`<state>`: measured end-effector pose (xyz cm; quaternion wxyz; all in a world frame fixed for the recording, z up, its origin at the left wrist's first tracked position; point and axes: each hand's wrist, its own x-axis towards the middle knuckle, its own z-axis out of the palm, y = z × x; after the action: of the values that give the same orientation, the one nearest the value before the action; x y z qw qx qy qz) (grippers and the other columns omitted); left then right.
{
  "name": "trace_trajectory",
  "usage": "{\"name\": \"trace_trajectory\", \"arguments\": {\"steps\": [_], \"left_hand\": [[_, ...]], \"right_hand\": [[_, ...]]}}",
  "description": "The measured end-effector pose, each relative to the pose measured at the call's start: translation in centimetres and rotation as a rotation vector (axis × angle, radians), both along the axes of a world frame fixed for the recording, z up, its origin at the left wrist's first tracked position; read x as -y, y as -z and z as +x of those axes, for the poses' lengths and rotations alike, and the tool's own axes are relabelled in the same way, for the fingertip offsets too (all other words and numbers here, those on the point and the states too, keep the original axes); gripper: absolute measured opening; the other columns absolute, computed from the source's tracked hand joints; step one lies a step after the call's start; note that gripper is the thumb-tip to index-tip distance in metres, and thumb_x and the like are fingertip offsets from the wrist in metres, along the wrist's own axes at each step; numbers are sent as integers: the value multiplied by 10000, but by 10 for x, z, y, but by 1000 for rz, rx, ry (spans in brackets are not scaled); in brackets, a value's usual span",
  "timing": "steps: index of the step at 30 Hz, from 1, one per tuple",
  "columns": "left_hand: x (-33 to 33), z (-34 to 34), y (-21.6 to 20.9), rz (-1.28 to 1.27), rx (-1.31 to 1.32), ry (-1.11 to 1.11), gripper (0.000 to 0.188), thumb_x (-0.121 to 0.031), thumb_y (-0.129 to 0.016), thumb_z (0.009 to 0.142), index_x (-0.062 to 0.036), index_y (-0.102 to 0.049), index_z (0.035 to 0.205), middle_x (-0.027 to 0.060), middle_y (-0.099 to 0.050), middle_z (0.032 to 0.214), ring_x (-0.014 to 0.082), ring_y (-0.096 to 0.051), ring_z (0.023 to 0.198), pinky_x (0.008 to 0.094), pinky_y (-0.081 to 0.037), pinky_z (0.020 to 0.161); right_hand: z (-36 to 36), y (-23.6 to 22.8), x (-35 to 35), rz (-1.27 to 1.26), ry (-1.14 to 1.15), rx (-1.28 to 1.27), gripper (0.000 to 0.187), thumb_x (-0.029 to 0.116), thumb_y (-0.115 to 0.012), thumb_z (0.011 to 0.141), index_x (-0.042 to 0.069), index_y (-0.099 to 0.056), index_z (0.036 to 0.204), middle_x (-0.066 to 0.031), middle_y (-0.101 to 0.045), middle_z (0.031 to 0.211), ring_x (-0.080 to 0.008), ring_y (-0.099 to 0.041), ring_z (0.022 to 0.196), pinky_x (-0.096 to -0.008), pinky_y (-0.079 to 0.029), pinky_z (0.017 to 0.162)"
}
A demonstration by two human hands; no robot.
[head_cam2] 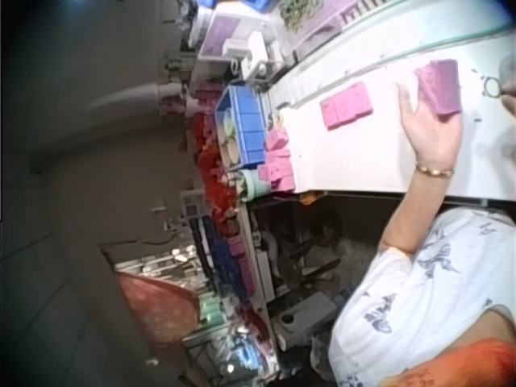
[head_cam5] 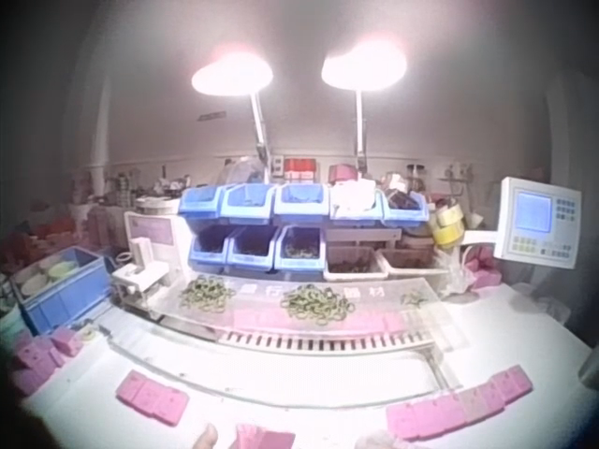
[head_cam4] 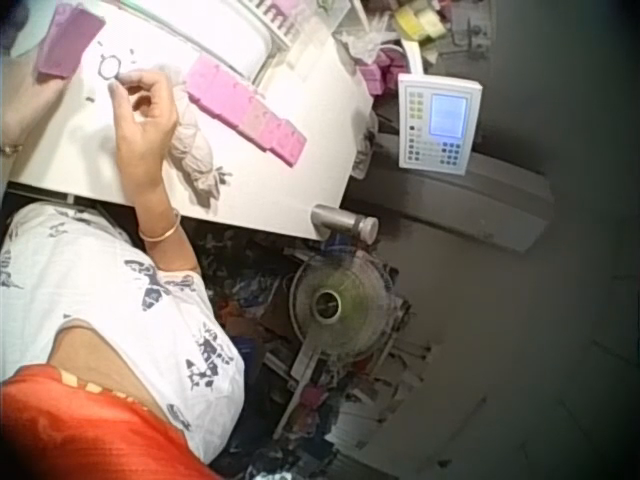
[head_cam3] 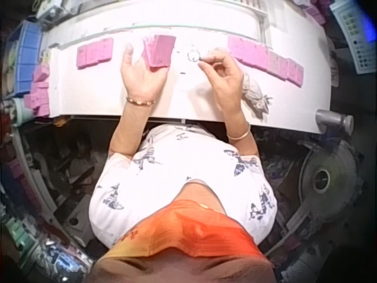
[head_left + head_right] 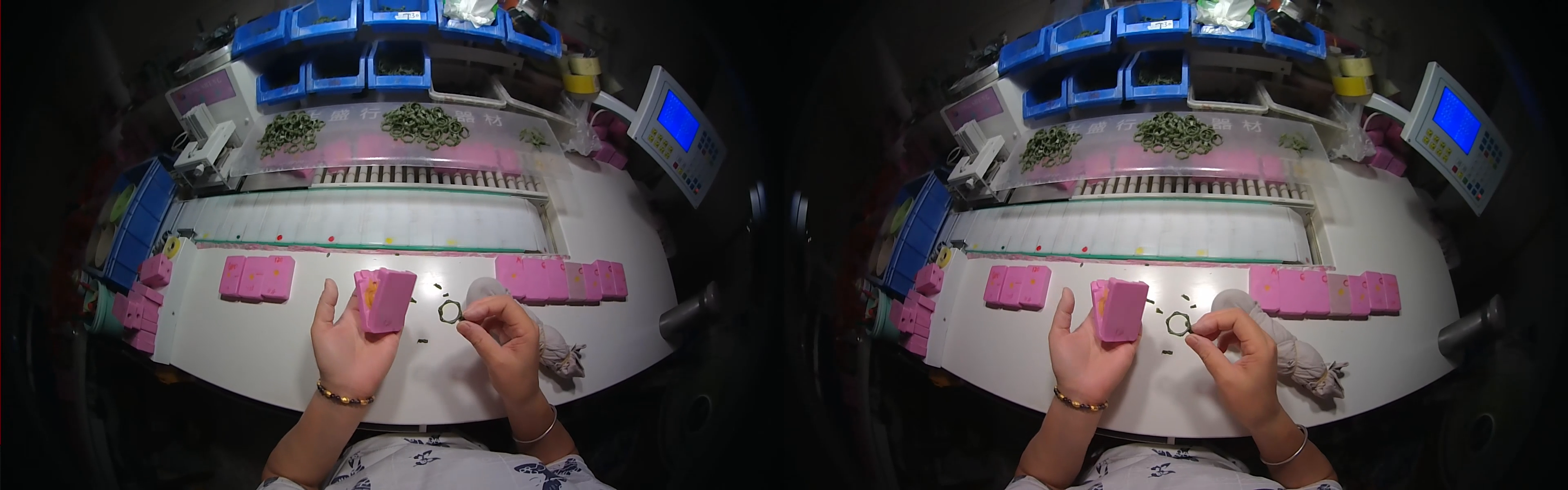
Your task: The person assembles hardware components by picking up green plastic loops and inserting them into pink molding blocks, followed by pressing a white cloth pad onto the assembled unit.
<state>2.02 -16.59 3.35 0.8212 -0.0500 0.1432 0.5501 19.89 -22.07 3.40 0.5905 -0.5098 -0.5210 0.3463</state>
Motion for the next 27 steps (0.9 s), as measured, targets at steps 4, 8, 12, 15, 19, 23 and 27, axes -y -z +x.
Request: {"name": "trace_trajectory", "arguments": {"steps": [4, 8, 12, 15, 19, 23, 27], "left_hand": [[3, -7, 10, 121, -205, 77, 498, -449, -506, 946, -26, -469, 1205, 91, -579, 1019, 239, -563, 890, 347, -463, 815], [9, -2, -4, 316, -565, 220, 375, -333, -506, 974, 3, -526, 1139, 101, -594, 910, 179, -581, 714, 282, -498, 649], [10, 6, -3, 594, -955, 305, 203, -125, -576, 947, 30, -604, 1076, 82, -643, 863, 87, -609, 728, 227, -513, 678], [11, 8, -2, 641, -1016, 340, 169, -101, -625, 921, 29, -633, 1027, 57, -657, 881, 85, -621, 771, 222, -518, 704], [9, 2, -8, 612, -1080, 415, 159, -105, -649, 908, 24, -645, 1000, 43, -662, 894, 78, -614, 776, 222, -514, 717], [-4, -10, -11, 698, -1089, 491, 168, -128, -653, 908, 18, -647, 991, 31, -665, 861, 69, -610, 771, 216, -501, 697], [-25, -26, -22, 747, -1189, 548, 176, -168, -661, 907, 0, -661, 959, 18, -661, 824, 57, -600, 744, 209, -487, 670]], "right_hand": [[-1, 1, -1, -19, -37, -109, 114, 5, -705, 806, 32, -624, 882, -14, -647, 848, -55, -570, 752, -198, -421, 634], [0, 3, -3, -2, -34, -106, 121, -2, -707, 803, 32, -625, 884, -14, -645, 853, -56, -570, 756, -196, -418, 635], [-1, 1, -4, 9, -41, -67, 130, -1, -714, 795, 34, -624, 881, -16, -642, 850, -62, -567, 752, -202, -415, 628], [1, 2, -2, 35, -56, 43, 138, 0, -722, 784, 38, -624, 873, -19, -639, 839, -75, -566, 740, -212, -412, 622], [2, 3, 2, 30, -65, 116, 141, 15, -732, 773, 48, -631, 866, -17, -638, 826, -98, -574, 728, -231, -419, 611], [2, -2, 4, 11, -92, 189, 187, 42, -751, 764, 60, -637, 910, -28, -638, 861, -125, -590, 750, -244, -436, 606], [6, 0, 5, 7, -95, 195, 255, 49, -758, 761, 58, -621, 977, -43, -633, 912, -126, -592, 761, -245, -439, 609]]}}
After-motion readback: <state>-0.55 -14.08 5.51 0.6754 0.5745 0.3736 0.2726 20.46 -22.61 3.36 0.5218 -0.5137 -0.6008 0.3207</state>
